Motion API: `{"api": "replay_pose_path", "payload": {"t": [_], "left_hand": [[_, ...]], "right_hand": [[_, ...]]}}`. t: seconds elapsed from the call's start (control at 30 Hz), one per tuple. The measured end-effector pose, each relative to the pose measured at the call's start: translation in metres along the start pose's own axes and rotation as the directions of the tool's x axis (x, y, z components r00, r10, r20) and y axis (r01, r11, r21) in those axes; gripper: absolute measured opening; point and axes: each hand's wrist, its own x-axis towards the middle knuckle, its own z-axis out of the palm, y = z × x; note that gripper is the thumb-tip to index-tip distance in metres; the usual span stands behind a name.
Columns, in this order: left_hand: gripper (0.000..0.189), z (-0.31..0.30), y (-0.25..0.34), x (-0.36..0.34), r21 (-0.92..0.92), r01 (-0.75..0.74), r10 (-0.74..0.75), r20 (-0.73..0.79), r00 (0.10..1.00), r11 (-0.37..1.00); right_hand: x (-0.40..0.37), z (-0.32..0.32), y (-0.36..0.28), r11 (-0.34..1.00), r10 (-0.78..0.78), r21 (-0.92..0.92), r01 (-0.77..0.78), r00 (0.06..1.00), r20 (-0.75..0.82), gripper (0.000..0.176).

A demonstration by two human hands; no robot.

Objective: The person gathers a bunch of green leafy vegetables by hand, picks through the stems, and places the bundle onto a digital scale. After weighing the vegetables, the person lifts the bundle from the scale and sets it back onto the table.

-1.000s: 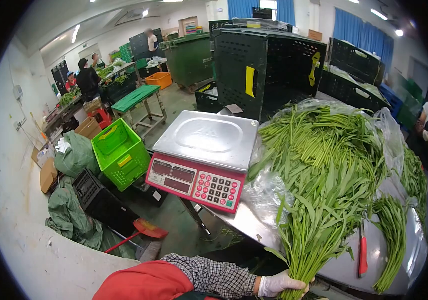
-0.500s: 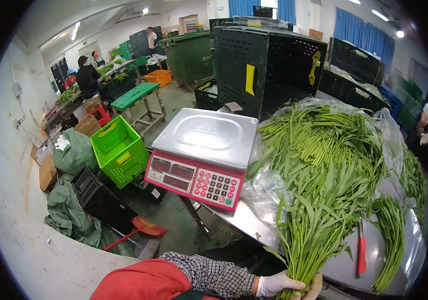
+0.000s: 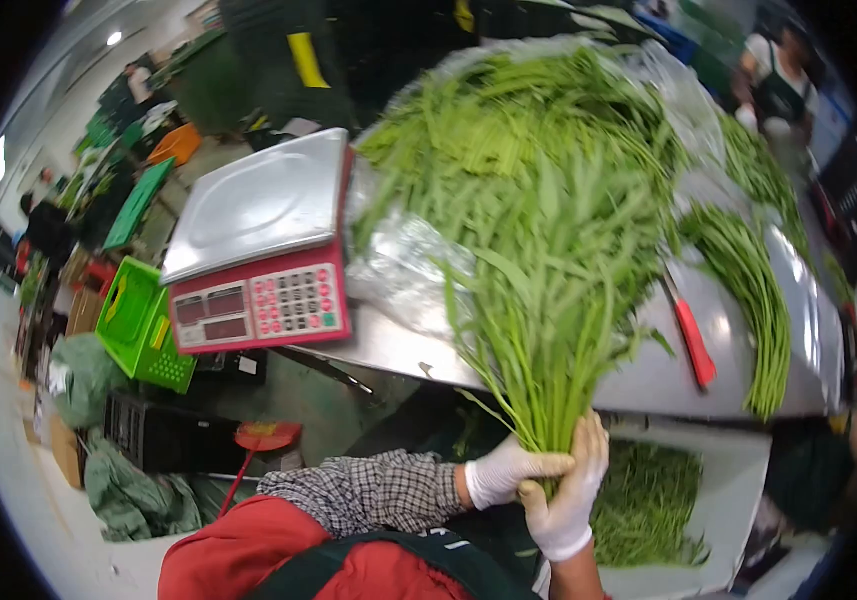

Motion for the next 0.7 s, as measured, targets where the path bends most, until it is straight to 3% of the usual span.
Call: {"api": "replay_pose_path", "payload": {"t": [0.2,0.3,0.33,0.4,0.5,0.53,0.7], "left_hand": [[0.05,-0.004,0.004,0.001,0.087,0.015,-0.013,-0.021,1.0,0.996],[0.048,-0.005,0.002,0.003,0.037,0.052,-0.051,-0.018,0.999,0.998],[0.044,-0.006,-0.001,0.003,0.053,0.011,-0.009,-0.04,0.999,0.999],[0.043,-0.012,0.0,0.003,0.036,0.079,-0.079,0.007,0.997,0.996],[0.035,-0.011,0.001,0.004,0.019,0.095,-0.095,-0.002,0.995,0.995],[0.033,-0.016,0.0,0.003,0.041,0.098,-0.098,-0.001,0.995,0.994],[0.03,-0.011,0.002,0.003,0.056,0.087,-0.085,-0.034,0.996,0.995]], "right_hand": [[-0.009,0.005,0.009,0.997,0.059,0.055,-0.059,0.998,-0.007,0.09],[-0.012,0.007,0.013,0.993,0.056,0.111,-0.051,0.998,-0.04,0.082],[-0.013,0.009,0.013,0.966,0.124,0.234,-0.108,0.991,-0.052,0.078],[-0.019,0.014,0.014,0.858,0.262,0.468,-0.21,0.964,-0.049,0.07],[-0.019,0.015,0.019,0.853,0.241,0.505,-0.132,0.957,-0.158,0.06],[-0.016,0.01,0.018,0.908,0.217,0.399,-0.132,0.96,-0.175,0.049],[-0.02,0.008,0.021,0.92,0.207,0.371,-0.127,0.961,-0.184,0.033]]}}
